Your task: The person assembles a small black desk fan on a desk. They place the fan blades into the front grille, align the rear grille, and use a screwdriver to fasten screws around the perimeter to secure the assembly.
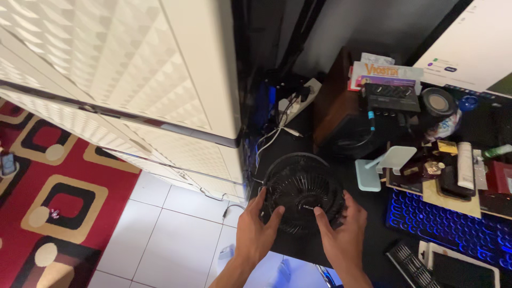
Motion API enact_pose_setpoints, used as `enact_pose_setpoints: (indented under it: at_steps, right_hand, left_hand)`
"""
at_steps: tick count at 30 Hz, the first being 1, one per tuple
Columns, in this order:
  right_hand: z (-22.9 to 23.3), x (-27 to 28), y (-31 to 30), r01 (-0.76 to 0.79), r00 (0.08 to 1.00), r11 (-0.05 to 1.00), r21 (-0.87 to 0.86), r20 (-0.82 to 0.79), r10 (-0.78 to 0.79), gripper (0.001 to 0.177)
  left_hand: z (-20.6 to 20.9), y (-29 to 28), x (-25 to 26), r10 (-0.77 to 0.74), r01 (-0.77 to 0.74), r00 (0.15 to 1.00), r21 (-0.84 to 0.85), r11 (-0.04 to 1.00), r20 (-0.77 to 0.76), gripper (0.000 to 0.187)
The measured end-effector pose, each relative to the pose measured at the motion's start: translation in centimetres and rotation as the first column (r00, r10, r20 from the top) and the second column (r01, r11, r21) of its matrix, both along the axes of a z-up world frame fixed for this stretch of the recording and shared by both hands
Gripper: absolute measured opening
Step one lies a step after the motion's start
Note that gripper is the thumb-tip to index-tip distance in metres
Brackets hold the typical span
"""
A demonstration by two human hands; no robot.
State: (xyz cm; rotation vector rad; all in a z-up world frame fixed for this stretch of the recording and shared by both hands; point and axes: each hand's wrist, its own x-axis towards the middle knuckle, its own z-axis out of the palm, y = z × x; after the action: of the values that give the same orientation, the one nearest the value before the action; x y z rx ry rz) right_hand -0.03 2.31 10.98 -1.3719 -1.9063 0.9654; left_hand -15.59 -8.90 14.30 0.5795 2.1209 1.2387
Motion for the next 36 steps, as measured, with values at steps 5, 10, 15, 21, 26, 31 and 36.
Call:
enact_pose_setpoints:
  at_steps: [5,10,15,21,26,31,36]
  right_hand:
    - [0.3,-0.9,0.4,-0.013,0.995,0.999,-0.038,0.098,0.016,0.081]
    - [0.5,-1.9,1.4,-0.132,0.966,0.981,0.144,0.241,0.095,0.083]
    - [0.5,-2.6,2.5,-0.206,0.936,0.954,0.217,0.328,0.128,0.084]
    - [0.3,-2.9,2.9,-0.215,0.910,0.969,0.125,0.387,0.152,0.085]
    - [0.5,-3.0,3.2,-0.285,0.900,0.944,0.166,0.384,0.205,0.084]
    - [1.2,-3.0,3.9,-0.290,0.874,0.950,0.113,0.435,0.215,0.085]
    - [1.6,-3.3,4.5,-0.316,0.834,0.947,0.053,0.491,0.251,0.085]
  left_hand:
    - [-1.7,-0.3,-1.0,0.024,-0.022,0.996,0.022,1.000,-0.088,0.070]
    - [-3.1,-0.4,-1.4,0.070,-0.067,0.995,0.052,0.996,-0.068,0.067]
    - [-4.3,-0.1,-1.4,0.084,-0.087,0.995,0.055,0.995,0.057,0.067]
    - [-5.0,0.0,-1.2,0.107,-0.104,0.986,-0.028,0.994,0.126,0.068]
    - [-5.1,-0.1,-1.1,0.111,-0.111,0.977,-0.010,0.994,0.182,0.065]
    - [-5.1,-0.2,-1.1,0.103,-0.102,0.985,-0.014,0.995,0.141,0.062]
    - [-5.4,0.2,-1.0,0.126,-0.120,0.973,-0.044,0.992,0.193,0.058]
